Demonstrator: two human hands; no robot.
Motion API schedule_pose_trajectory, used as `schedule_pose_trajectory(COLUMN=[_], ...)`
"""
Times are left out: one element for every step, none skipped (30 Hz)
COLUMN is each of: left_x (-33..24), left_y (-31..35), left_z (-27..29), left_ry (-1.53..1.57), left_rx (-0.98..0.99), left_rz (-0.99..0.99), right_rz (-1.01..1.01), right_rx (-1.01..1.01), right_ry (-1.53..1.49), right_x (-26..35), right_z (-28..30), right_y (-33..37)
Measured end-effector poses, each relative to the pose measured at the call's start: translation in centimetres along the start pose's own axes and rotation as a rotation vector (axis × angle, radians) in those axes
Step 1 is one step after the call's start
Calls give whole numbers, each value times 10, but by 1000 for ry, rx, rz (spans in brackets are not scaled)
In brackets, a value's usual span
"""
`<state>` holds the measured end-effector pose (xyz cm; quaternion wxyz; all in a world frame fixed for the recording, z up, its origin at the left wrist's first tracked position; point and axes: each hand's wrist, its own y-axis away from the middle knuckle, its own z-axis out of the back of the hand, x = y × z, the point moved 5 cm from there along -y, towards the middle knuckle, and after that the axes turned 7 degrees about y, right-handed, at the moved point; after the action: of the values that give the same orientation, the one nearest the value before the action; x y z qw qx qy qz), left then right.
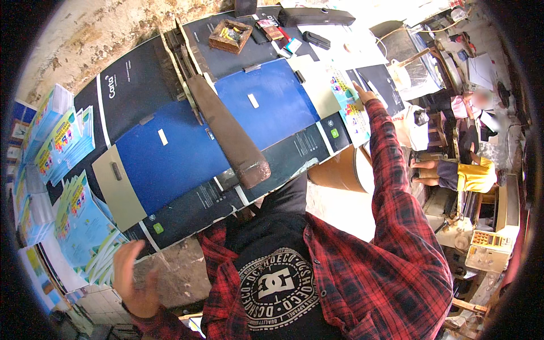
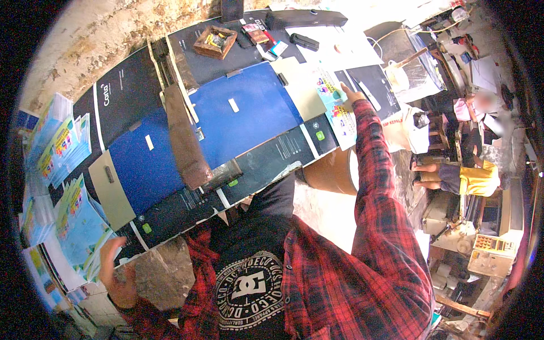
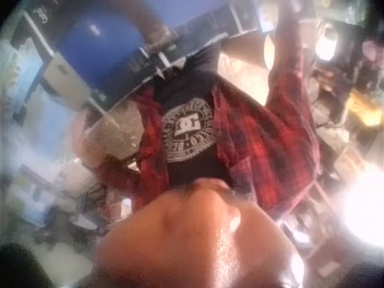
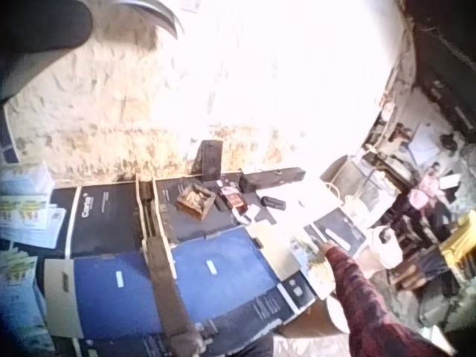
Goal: The person uses a manual paper cutter to trim stacks of printed booklets. They repeatedly place a stack of booklets onto the cutter's base, align them against the guide, and press down the lever to make a cut. The trimmed booklets are then moved aside, and the process is repeated with new stacks.
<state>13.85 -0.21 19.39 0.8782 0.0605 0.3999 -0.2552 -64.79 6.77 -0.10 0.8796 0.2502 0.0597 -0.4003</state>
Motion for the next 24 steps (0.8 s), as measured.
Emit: schedule_pose_trajectory(left_x=[-5,-12,-19,-26,-32,-38,-45,-52,-58,-63,-64,-66,-66,-70,-74,-77,-77,-79,-80,-74,-66,-46,-36,-27], left_y=[-3,-3,-5,-9,-15,-19,-24,-32,-36,-39,-43,-47,-52,-57,-61,-65,-64,-64,-65,-61,-57,-43,-34,-28], left_z=[-9,-17,-25,-35,-47,-60,-75,-92,-106,-120,-134,-148,-163,-170,-174,-181,-184,-183,-180,-179,-177,-189,-193,-192], left_ry=[33,51,71,122,179,238,298,371,409,449,544,648,750,761,766,737,711,716,723,728,729,750,988,980], left_rx=[42,79,121,156,189,219,257,308,357,405,410,421,436,309,184,134,43,27,13,80,152,229,253,230], left_rz=[-45,-77,-111,-158,-203,-246,-283,-335,-357,-381,-333,-292,-230,-238,-245,-251,-265,-263,-263,-228,-196,-96,53,149], right_rz=[16,-5,-6,-8,-11,75,159,-141,-137,-134,-135,-4,130,250,367,390,433,523,610,741,802,865,867,892], right_rx=[6,5,-50,-104,-161,-361,-560,-452,-501,-551,-604,-619,-609,-526,-440,-309,-173,-96,-21,-34,-5,25,100,21], right_ry=[53,64,24,-18,-57,-114,-171,-684,-663,-641,-615,-715,-814,-785,-756,-744,-734,-712,-690,-643,-608,-575,-557,-535], right_x=[-10,-1,4,7,9,7,5,-33,-25,-25,-23,-35,-42,-30,-18,-4,25,53,80,100,124,148,178,204], right_z=[-6,-7,-7,-7,-5,-6,0,-8,7,25,44,56,61,74,93,100,107,115,116,105,98,91,89,90], right_y=[-13,-14,-10,-4,3,19,31,22,30,45,65,77,87,108,141,182,219,256,283,295,300,305,304,302])
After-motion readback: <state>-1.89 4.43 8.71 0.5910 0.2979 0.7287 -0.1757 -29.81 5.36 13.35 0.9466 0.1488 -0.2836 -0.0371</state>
